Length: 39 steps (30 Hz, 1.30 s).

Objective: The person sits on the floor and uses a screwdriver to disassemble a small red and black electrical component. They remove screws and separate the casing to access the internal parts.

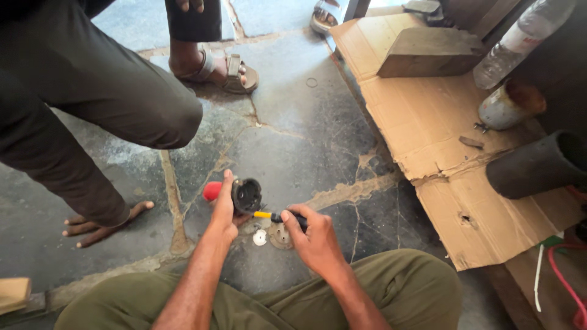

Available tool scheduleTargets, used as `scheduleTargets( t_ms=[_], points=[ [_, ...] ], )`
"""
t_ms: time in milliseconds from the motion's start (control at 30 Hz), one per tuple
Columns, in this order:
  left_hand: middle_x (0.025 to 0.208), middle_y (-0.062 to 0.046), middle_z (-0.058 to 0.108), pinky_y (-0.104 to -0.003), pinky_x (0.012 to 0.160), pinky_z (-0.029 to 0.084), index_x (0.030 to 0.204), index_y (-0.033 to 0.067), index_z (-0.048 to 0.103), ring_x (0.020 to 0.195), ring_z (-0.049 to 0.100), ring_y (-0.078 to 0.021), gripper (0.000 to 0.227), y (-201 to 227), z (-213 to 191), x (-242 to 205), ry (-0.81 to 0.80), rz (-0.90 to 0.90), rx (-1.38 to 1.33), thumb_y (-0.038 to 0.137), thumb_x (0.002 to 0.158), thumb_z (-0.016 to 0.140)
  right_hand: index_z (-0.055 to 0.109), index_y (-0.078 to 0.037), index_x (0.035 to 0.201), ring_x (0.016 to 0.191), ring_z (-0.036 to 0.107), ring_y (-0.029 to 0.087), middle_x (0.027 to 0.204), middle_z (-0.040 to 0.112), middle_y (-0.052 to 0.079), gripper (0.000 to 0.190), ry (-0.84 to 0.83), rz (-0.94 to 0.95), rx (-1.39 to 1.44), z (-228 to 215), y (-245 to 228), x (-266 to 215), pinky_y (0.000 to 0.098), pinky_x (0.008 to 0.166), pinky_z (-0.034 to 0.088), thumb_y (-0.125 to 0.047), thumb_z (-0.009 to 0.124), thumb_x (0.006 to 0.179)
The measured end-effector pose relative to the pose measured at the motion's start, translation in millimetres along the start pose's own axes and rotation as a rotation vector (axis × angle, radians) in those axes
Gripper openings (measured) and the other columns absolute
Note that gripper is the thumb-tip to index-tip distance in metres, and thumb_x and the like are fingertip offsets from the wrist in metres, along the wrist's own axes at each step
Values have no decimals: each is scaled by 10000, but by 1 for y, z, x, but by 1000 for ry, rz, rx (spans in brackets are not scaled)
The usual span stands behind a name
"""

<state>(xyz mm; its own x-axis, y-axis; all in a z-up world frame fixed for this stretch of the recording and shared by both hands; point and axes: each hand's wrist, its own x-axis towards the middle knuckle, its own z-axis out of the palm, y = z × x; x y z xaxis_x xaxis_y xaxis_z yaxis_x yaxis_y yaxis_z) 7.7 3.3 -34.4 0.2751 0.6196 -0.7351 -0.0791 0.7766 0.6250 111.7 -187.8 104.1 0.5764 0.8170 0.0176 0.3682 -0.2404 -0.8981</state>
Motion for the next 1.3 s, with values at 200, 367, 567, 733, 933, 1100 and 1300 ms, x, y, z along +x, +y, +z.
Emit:
scheduleTargets(
  t_ms=[200, 367, 567, 733, 933, 1100, 1300],
  points=[
    [1068, -61, 685, -526, 713, 633, 1209, 140, 571, 896, 717, -233, 708, 5, 3, -9, 192, 83, -13, 621, 733, 780, 734, 34, 1004, 394, 539, 140, 579, 630, 80, 416, -292, 460, 280, -8, 13, 6, 348, 394, 408, -356, 588, 1018],
    [1280, -141, 591, -542, 728, 623, 1418, 111, 354, 981, 702, -275, 981, 7, -4, -2, 229, 97, 64, 647, 716, 781, 719, -40, 1203, 612, 598, 236, 709, 690, 97, 316, -230, -1, -58, -2, 24, 3, 373, 540, 493, -198, 712, 929],
    [1382, -163, 533, -542, 763, 613, 1550, 99, 138, 1021, 690, -283, 1207, 2, -9, 6, 244, 90, 109, 668, 696, 775, 731, -86, 1235, 848, 667, 339, 956, 645, 182, 361, -227, -302, -190, -2, 21, -5, 410, 721, 512, -25, 694, 881],
    [1425, -198, 518, -498, 853, 597, 1566, 17, 119, 1135, 660, -285, 1266, -4, -9, 9, 217, 144, 181, 682, 711, 773, 688, -46, 1220, 803, 685, 237, 903, 712, 132, 384, -217, -58, -36, 4, 27, 0, 395, 717, 544, -119, 766, 851],
    [1535, -267, 399, -444, 1099, 440, 1597, -29, 27, 1369, 501, -336, 1319, -13, -8, 14, 212, 233, 414, 662, 763, 780, 733, -2, 1271, 651, 522, 171, 748, 679, 78, 332, -533, 348, 307, 23, 47, -8, 371, 595, 418, -172, 681, 990],
    [1522, -313, 413, -430, 1131, 395, 1602, -41, -51, 1394, 483, -370, 1354, -14, -10, 12, 232, 294, 536, 657, 768, 758, 712, -51, 1279, 712, 684, 320, 828, 710, 188, 383, -333, -257, -284, 31, 50, -20, 395, 614, 523, -113, 697, 901],
    [1495, -338, 443, -432, 1138, 394, 1613, 5, -114, 1372, 512, -406, 1352, -9, -7, 1, 245, 250, 549, 633, 765, 731, 682, -97, 1278, 692, 678, 311, 798, 682, 133, 436, -160, -495, -529, 42, 56, -30, 413, 579, 520, -112, 695, 842]
  ],
)
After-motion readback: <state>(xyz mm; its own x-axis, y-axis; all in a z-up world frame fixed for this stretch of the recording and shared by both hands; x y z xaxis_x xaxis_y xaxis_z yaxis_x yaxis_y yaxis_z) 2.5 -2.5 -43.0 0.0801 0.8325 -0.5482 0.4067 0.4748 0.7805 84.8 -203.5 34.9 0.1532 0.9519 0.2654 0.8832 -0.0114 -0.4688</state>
